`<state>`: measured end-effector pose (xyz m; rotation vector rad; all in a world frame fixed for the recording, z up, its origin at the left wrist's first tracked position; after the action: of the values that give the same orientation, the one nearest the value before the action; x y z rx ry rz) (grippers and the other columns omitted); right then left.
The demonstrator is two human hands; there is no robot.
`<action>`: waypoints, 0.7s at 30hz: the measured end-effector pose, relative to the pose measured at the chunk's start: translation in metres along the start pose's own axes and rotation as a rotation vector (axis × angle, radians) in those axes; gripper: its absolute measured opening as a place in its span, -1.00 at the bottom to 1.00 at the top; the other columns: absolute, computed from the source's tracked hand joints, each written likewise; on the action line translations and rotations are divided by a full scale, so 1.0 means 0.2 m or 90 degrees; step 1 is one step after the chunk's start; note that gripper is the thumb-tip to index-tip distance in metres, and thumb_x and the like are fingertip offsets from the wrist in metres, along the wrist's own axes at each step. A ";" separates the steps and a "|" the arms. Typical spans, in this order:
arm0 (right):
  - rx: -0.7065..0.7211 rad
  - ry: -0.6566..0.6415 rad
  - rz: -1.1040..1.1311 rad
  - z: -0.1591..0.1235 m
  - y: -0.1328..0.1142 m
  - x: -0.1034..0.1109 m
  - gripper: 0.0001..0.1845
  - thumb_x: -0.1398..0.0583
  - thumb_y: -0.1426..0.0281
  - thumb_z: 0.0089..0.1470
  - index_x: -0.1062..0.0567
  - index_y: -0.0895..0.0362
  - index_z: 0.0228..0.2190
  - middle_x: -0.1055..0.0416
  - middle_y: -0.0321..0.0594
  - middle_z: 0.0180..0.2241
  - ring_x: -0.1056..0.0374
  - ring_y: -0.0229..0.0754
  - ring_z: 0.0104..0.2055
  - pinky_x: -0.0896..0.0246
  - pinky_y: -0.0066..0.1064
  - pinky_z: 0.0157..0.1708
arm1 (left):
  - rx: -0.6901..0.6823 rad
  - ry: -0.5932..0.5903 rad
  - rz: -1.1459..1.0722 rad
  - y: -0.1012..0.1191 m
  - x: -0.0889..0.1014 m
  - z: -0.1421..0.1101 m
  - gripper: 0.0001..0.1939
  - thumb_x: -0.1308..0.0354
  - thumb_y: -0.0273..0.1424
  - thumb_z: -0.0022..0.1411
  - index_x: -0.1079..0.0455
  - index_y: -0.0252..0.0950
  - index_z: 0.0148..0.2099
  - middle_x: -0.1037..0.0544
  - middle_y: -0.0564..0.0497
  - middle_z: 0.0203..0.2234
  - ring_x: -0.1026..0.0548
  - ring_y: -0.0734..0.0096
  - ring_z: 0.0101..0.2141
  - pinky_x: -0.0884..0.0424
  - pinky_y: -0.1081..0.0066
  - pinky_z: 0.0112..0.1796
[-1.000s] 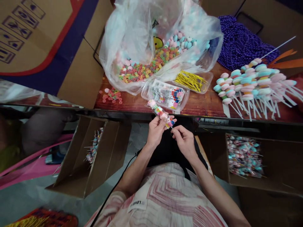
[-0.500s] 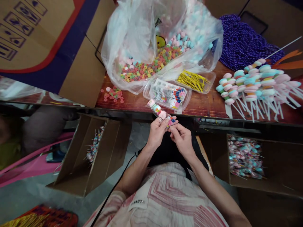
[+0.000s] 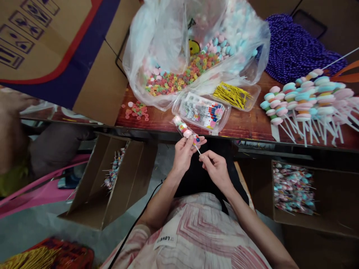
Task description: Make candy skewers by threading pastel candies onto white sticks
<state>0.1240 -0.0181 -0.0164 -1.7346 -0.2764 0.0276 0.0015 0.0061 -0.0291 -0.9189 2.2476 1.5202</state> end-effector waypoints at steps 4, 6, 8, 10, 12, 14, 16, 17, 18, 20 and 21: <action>-0.006 0.016 0.026 0.01 0.01 0.00 -0.65 -0.19 0.13 0.16 -0.43 0.10 -0.53 -0.21 -0.40 -0.67 -0.10 -0.33 -0.63 -0.02 -0.45 -0.59 | 0.026 -0.059 0.001 -0.01 0.01 -0.02 -0.65 -0.37 -0.18 0.11 -0.49 -0.35 -0.19 -0.66 -0.23 -0.15 -0.62 0.03 -0.07 -0.47 0.17 -0.03; -0.005 0.013 0.034 0.01 0.01 0.00 -0.65 -0.19 0.13 0.16 -0.42 0.10 -0.53 -0.20 -0.40 -0.67 -0.09 -0.33 -0.63 -0.02 -0.45 -0.59 | 0.022 -0.073 -0.005 -0.01 0.00 -0.03 -0.66 -0.38 -0.19 0.10 -0.50 -0.34 -0.20 -0.67 -0.21 -0.17 -0.62 0.02 -0.07 -0.47 0.15 -0.02; -0.003 -0.001 0.023 0.02 0.01 0.01 -0.65 -0.18 0.14 0.17 -0.42 0.10 -0.53 -0.21 -0.40 -0.66 -0.11 -0.33 -0.61 -0.04 -0.45 -0.57 | 0.012 -0.065 -0.013 0.00 0.00 -0.03 -0.69 -0.39 -0.21 0.09 -0.50 -0.34 -0.22 -0.68 -0.18 -0.23 -0.63 0.04 -0.09 -0.47 0.16 -0.02; 0.008 -0.005 -0.001 0.03 -0.01 0.02 -0.67 -0.17 0.15 0.18 -0.44 0.10 -0.50 -0.27 -0.37 -0.61 -0.15 -0.32 -0.57 -0.07 -0.45 -0.53 | -0.009 -0.041 -0.016 0.00 0.00 -0.04 -0.72 -0.39 -0.24 0.09 -0.51 -0.33 -0.24 -0.68 -0.13 -0.28 -0.63 0.06 -0.09 -0.46 0.18 -0.01; 0.018 -0.003 -0.011 0.05 -0.03 0.02 -0.68 -0.16 0.13 0.19 -0.46 0.10 -0.45 -0.34 -0.34 -0.54 -0.19 -0.31 -0.52 -0.10 -0.45 -0.50 | -0.039 -0.030 -0.001 -0.01 -0.01 -0.04 -0.74 -0.37 -0.25 0.11 -0.53 -0.32 -0.23 -0.68 -0.11 -0.27 -0.62 0.10 -0.07 -0.44 0.20 0.02; 0.010 -0.001 0.023 0.07 -0.05 0.01 -0.62 -0.15 0.08 0.19 -0.46 0.11 -0.47 -0.37 -0.32 -0.54 -0.19 -0.31 -0.53 -0.10 -0.44 -0.50 | -0.072 -0.044 0.033 -0.01 -0.03 -0.06 -0.75 -0.34 -0.25 0.15 -0.56 -0.31 -0.18 -0.68 -0.12 -0.21 -0.60 0.14 -0.03 -0.41 0.22 0.07; -0.024 0.007 0.114 0.09 -0.07 -0.01 -0.56 -0.16 0.06 0.16 -0.41 0.12 -0.57 -0.30 -0.34 -0.64 -0.12 -0.33 -0.59 -0.04 -0.45 -0.54 | -0.089 -0.080 0.064 0.00 -0.05 -0.08 -0.73 -0.32 -0.24 0.19 -0.57 -0.29 -0.12 -0.66 -0.15 -0.12 -0.57 0.18 0.01 -0.37 0.25 0.11; -0.052 0.008 0.175 0.09 -0.08 -0.03 -0.54 -0.18 0.06 0.14 -0.38 0.11 -0.61 -0.23 -0.37 -0.70 -0.06 -0.34 -0.63 0.01 -0.45 -0.57 | -0.088 -0.102 0.065 0.00 -0.06 -0.09 -0.71 -0.31 -0.22 0.20 -0.57 -0.27 -0.09 -0.65 -0.15 -0.09 -0.55 0.18 0.03 -0.37 0.26 0.11; -0.082 0.006 0.234 0.10 -0.09 -0.04 -0.54 -0.19 0.07 0.12 -0.36 0.11 -0.63 -0.16 -0.41 -0.75 0.01 -0.36 -0.67 0.06 -0.45 -0.60 | -0.077 -0.125 0.055 0.02 -0.06 -0.10 -0.68 -0.31 -0.20 0.20 -0.57 -0.26 -0.06 -0.64 -0.16 -0.07 -0.55 0.17 0.03 -0.37 0.26 0.11; -0.130 -0.026 0.302 0.10 -0.11 -0.06 -0.57 -0.21 0.09 0.08 -0.35 0.10 -0.64 -0.10 -0.45 -0.77 0.09 -0.38 -0.70 0.13 -0.46 -0.62 | -0.046 -0.163 0.014 0.05 -0.07 -0.10 -0.62 -0.33 -0.15 0.17 -0.56 -0.24 -0.03 -0.64 -0.16 -0.12 -0.57 0.15 -0.03 -0.43 0.24 0.04; -0.138 -0.069 0.294 0.10 -0.13 -0.06 -0.57 -0.19 0.09 0.10 -0.36 0.11 -0.64 -0.12 -0.43 -0.77 0.07 -0.38 -0.71 0.13 -0.46 -0.63 | -0.040 -0.174 -0.004 0.07 -0.07 -0.10 -0.61 -0.35 -0.15 0.14 -0.57 -0.24 -0.04 -0.65 -0.14 -0.20 -0.58 0.16 -0.09 -0.46 0.23 -0.01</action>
<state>0.1039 0.0033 0.0027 -1.9845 0.0493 0.4428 0.0056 -0.0039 -0.0018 -0.6861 2.0132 1.6122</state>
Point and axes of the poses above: each hand's wrist, its own z-axis towards the middle knuckle, its own x-axis out of the back of the hand, y = z × x, the point moved 3 cm from there along z, towards the middle knuckle
